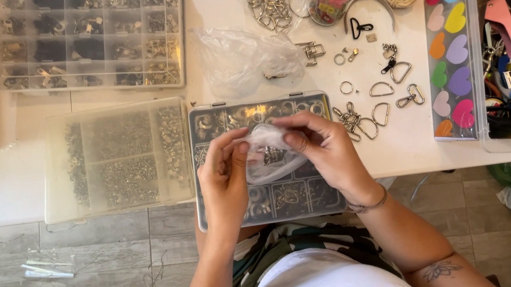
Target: Sorting and organizing various small metal hardware components like rings, clips, and fasteners into a plastic organizer box and small bags.
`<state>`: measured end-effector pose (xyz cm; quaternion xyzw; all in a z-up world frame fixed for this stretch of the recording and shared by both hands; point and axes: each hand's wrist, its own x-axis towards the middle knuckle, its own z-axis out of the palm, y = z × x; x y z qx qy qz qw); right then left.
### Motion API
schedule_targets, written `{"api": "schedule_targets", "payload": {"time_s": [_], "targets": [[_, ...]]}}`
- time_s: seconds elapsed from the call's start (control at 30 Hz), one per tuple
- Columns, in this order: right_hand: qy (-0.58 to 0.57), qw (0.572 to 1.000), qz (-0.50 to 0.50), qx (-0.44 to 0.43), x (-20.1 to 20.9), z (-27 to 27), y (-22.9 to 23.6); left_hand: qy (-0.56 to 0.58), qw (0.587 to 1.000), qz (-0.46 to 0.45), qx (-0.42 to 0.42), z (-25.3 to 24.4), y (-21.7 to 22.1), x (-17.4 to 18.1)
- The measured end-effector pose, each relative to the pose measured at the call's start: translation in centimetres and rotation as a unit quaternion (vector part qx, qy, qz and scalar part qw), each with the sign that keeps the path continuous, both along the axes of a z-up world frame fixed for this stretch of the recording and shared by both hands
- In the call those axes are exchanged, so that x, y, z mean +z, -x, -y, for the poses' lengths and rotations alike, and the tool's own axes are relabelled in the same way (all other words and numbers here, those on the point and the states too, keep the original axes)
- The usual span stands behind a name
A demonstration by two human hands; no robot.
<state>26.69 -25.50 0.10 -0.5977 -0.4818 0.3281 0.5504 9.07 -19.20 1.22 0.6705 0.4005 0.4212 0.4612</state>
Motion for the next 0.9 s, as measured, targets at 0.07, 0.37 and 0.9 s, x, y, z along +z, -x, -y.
{"api": "schedule_targets", "payload": {"time_s": [0.07,0.37,0.9], "targets": [[-0.051,0.989,0.133,-0.032,-0.3,0.2,-0.4,0.085,0.989,0.118,-0.024,0.2,-0.4,-0.1],[-0.081,0.953,0.251,-0.150,-1.9,0.6,1.2,0.014,1.000,0.000,-0.017,0.9,-0.6,1.5],[-0.050,0.984,0.173,0.009,-2.3,1.4,0.2,0.163,0.977,0.115,-0.072,2.2,-0.6,-0.2]]}}
